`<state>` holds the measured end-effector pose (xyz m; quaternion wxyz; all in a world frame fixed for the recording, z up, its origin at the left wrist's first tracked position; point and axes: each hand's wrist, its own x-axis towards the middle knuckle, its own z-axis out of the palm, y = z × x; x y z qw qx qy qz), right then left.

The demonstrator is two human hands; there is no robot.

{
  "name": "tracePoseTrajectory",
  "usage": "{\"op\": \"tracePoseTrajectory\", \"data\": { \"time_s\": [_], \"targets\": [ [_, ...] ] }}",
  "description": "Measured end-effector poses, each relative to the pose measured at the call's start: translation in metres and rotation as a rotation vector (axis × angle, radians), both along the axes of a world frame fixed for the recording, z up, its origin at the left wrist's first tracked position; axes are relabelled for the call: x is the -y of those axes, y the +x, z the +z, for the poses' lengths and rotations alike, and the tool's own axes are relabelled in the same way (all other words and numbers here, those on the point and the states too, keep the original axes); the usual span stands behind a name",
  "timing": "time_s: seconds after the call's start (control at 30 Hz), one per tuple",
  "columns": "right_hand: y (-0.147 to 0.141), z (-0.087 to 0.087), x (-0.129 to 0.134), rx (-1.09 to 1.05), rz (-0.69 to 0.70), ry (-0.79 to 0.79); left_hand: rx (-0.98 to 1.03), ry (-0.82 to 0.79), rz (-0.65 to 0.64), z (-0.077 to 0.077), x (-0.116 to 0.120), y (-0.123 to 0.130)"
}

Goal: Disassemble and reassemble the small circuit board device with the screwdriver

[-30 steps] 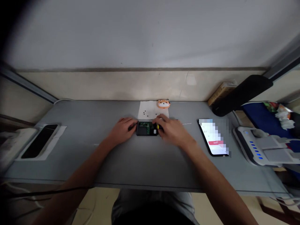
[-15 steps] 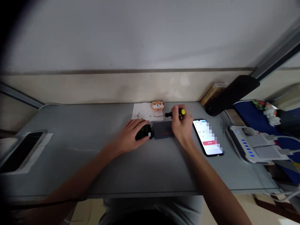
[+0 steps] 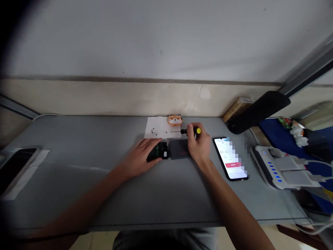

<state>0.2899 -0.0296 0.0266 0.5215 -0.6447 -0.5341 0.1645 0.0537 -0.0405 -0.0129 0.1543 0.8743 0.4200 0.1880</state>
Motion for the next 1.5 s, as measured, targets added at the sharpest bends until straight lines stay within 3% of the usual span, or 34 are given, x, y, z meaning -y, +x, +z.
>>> {"op": "tracePoseTrajectory", "data": {
  "time_s": [0.17, 0.3, 0.6, 0.77, 1.03, 1.5],
  "targets": [
    [-0.010, 0.004, 0.001, -0.312, -0.059, 0.033, 0.020, -0.065, 0.035, 0.002, 0.000, 0.001],
    [-0.021, 0.000, 0.000, -0.509, -0.074, -0.069, 0.044, -0.075, 0.052, 0.002, -0.001, 0.001],
    [-0.014, -0.001, -0.001, -0.462, -0.041, -0.136, 0.083, -0.091, 0.108, 0.003, 0.000, 0.004],
    [-0.016, 0.006, 0.002, -0.486, -0.041, -0.189, 0.106, 0.013, 0.123, 0.006, 0.002, 0.003],
    [-0.022, 0.012, 0.010, -0.505, 0.089, -0.180, 0.198, 0.105, 0.233, -0.002, 0.000, 0.004],
    [-0.024, 0.018, 0.011, -0.495, 0.077, -0.185, 0.267, 0.343, 0.185, 0.000, -0.001, 0.002]
  ]
}}
